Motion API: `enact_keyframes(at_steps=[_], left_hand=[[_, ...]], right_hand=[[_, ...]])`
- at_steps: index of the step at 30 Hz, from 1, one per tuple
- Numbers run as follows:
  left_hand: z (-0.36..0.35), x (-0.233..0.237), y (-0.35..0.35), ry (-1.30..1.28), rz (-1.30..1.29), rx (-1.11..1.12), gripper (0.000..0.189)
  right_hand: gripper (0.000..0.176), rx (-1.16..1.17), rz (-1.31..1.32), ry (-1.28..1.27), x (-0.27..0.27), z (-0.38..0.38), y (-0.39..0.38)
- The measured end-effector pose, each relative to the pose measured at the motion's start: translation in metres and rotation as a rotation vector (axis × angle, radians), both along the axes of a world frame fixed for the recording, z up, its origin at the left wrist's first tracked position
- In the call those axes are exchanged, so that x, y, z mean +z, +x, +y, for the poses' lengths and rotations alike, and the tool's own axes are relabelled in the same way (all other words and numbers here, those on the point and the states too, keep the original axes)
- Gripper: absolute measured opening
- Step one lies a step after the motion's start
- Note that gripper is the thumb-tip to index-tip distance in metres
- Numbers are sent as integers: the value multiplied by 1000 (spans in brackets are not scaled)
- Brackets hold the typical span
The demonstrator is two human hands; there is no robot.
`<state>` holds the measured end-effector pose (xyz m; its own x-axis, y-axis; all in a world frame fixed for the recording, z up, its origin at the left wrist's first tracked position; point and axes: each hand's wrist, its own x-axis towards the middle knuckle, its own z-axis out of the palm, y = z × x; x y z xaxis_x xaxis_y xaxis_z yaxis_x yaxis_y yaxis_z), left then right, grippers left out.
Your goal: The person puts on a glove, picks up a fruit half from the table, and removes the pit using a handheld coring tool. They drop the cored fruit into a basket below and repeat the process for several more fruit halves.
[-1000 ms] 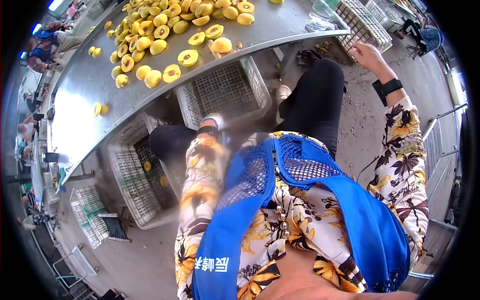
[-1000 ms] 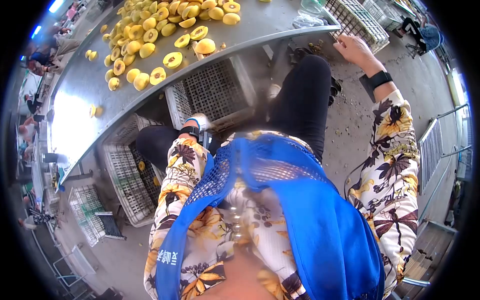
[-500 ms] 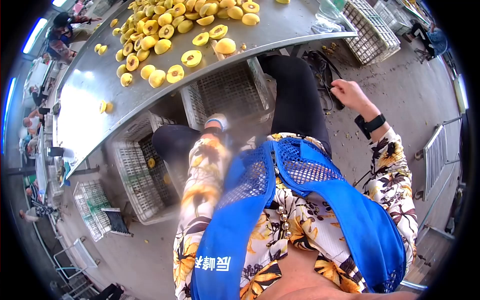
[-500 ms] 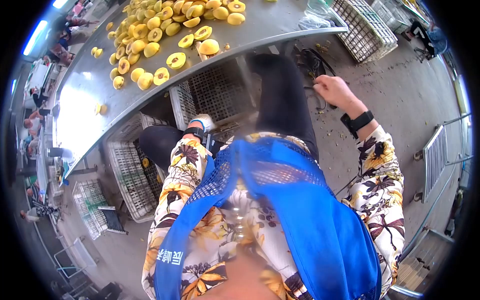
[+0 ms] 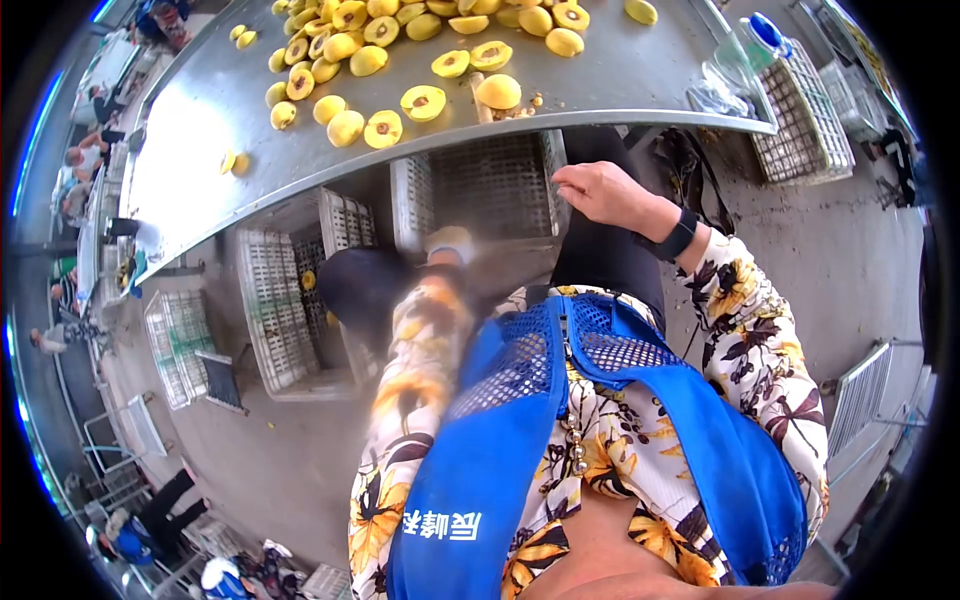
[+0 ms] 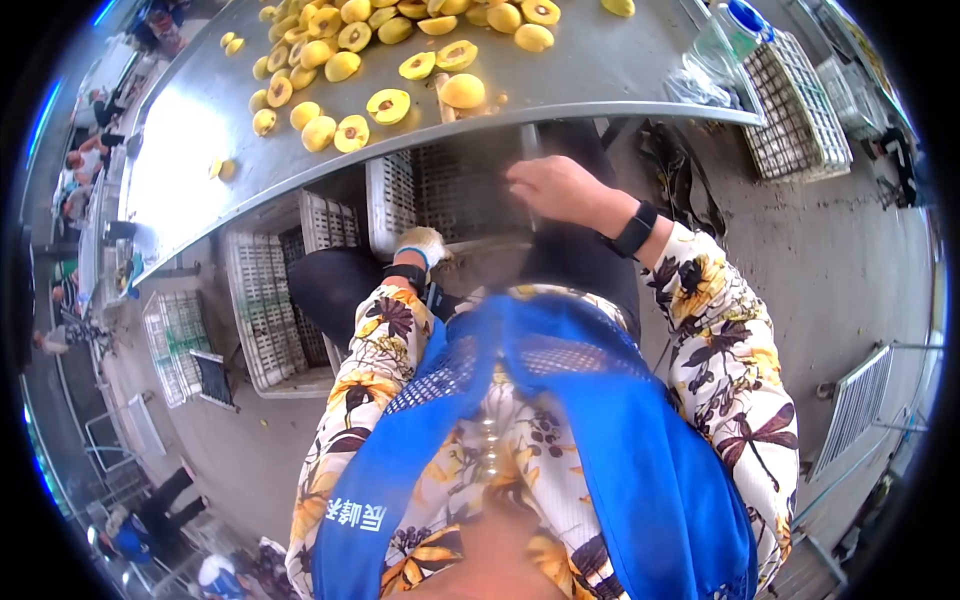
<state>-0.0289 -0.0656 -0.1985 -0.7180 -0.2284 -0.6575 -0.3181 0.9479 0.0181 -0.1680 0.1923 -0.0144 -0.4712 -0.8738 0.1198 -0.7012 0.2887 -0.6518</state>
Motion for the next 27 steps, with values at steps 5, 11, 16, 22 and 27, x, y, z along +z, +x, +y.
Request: enact_keyframes(at_steps=[5, 11, 16, 22, 27], left_hand=[[11, 22, 9, -18, 4, 45, 50], [27, 49, 17, 5, 45, 168, 32], [40, 143, -2, 134, 164, 198, 41], [17, 223, -7, 449, 913, 471, 36], [-38, 247, -37, 39, 1110, 434, 52]], right_hand=[[13, 84, 333, 15, 6, -41, -31], [17, 144, 569, 137, -8, -121, -83], [24, -14, 325, 319, -10, -172, -81], [21, -107, 234, 430, -7, -178, -77], [32, -309, 99, 422, -10, -173, -91]])
